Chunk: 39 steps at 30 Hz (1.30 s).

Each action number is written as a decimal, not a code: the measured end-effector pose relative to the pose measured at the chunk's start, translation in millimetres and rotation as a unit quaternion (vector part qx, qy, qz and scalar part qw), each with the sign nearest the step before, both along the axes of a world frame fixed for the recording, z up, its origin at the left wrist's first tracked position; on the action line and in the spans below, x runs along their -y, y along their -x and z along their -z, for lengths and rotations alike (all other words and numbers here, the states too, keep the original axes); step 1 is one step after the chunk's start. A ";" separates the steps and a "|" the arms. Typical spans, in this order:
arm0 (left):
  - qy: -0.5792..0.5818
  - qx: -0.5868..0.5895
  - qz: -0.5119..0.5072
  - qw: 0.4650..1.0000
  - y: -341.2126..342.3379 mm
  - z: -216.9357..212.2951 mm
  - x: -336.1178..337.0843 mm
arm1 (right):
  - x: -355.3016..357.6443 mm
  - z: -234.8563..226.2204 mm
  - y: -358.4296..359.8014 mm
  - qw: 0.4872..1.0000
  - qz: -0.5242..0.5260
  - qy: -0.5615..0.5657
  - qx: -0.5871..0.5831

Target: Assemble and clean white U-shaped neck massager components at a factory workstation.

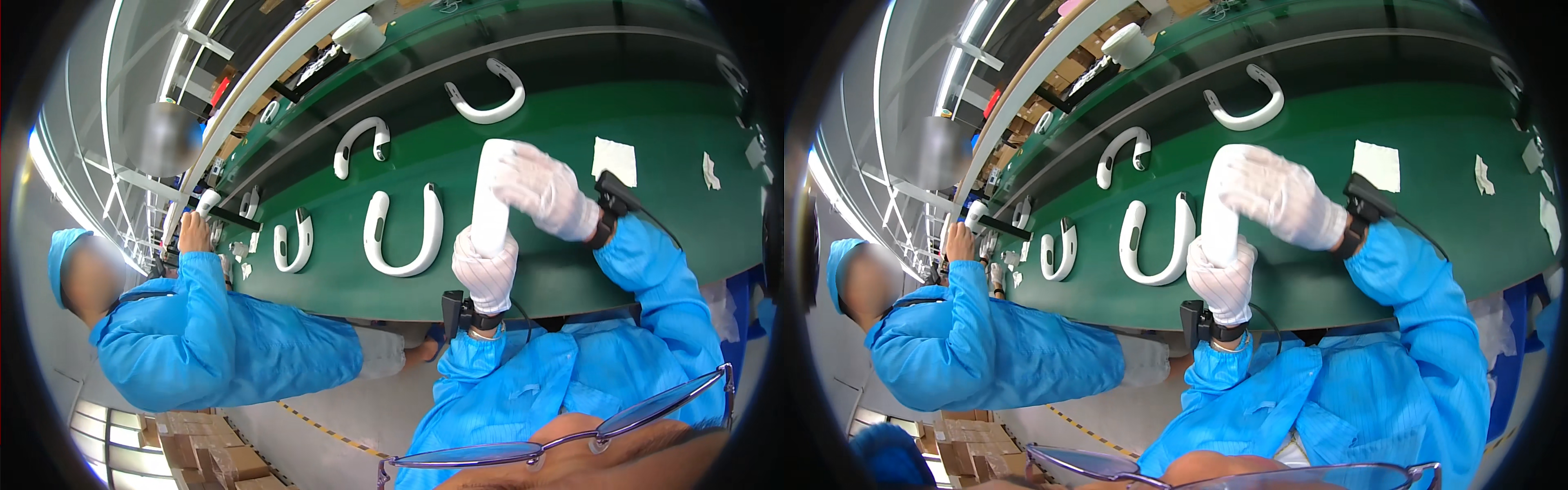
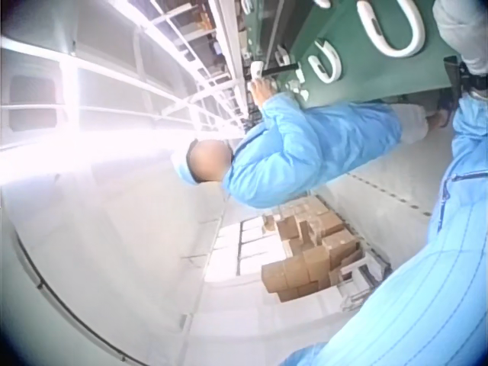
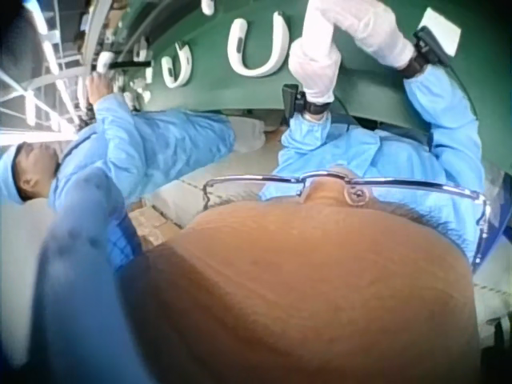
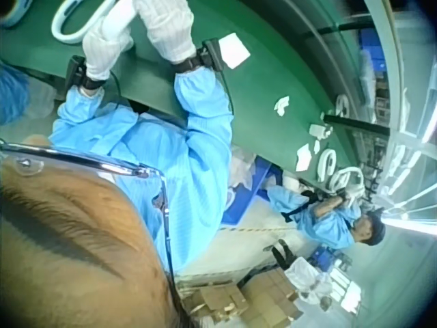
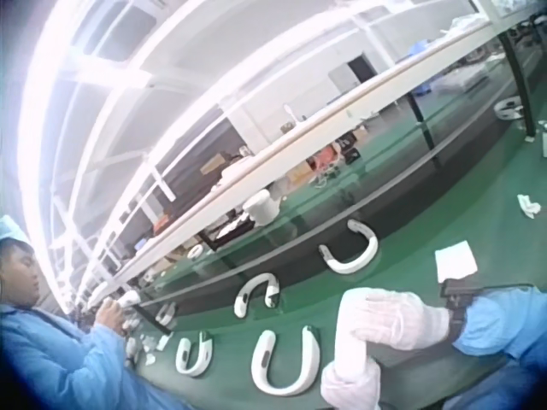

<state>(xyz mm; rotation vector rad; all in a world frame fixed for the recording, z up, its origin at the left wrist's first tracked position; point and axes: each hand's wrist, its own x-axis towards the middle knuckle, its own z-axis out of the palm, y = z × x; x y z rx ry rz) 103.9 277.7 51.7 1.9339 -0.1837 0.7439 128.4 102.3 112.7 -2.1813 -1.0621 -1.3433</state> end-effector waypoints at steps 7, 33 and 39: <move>0.038 0.025 -0.003 0.999 11.7 -7.3 -0.3 | 7.7 18.6 -32.5 0.979 0.084 -0.179 -0.050; -0.055 0.050 -0.048 0.996 2.6 -35.5 -61.8 | -26.5 51.1 -9.3 0.953 -0.052 -0.247 -0.168; -0.188 0.115 -0.088 0.972 10.0 -18.3 -69.3 | -78.6 -19.4 43.7 0.974 -0.131 -0.032 -0.182</move>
